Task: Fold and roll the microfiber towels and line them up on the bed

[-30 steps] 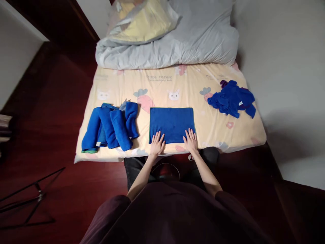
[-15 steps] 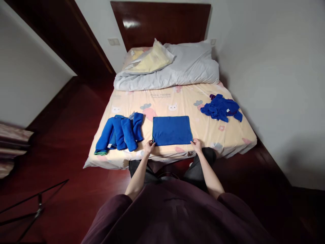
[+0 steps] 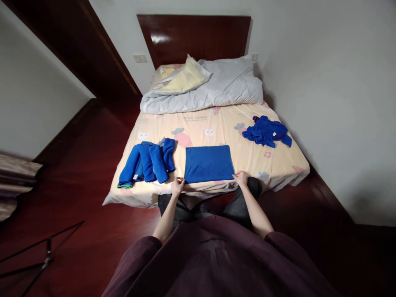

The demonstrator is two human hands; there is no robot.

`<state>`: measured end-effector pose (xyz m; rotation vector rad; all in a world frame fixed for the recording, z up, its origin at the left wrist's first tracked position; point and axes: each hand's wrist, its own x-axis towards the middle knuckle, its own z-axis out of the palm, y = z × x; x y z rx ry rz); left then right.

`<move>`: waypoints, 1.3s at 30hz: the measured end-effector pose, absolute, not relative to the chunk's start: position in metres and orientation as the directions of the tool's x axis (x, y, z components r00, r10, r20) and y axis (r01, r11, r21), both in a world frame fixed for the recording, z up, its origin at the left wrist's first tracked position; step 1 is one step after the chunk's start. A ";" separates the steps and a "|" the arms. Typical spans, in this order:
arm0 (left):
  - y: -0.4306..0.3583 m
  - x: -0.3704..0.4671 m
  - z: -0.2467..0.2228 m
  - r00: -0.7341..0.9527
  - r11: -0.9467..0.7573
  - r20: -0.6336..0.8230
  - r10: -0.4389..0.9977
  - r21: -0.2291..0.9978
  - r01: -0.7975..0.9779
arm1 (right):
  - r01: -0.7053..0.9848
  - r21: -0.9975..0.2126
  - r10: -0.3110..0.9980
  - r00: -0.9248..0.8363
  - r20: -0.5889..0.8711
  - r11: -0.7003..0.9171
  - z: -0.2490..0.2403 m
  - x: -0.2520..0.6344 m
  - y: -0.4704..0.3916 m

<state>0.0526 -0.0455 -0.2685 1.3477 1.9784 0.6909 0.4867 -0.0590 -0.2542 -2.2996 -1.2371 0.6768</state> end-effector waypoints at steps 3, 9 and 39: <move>-0.049 0.052 -0.278 -0.261 0.293 -0.160 0.952 0.730 0.618 | 0.663 -0.541 0.847 0.486 -0.214 -0.517 -0.256 0.484 -0.060; -0.048 0.052 -0.289 -0.261 0.251 -0.097 0.961 0.705 0.663 | 0.676 -0.536 0.854 0.481 -0.201 -0.506 -0.259 0.486 -0.062; -0.042 0.050 -0.284 -0.125 0.305 -0.279 0.952 0.874 0.377 | 0.342 -0.910 0.968 0.170 -0.184 -0.234 -0.266 0.498 -0.069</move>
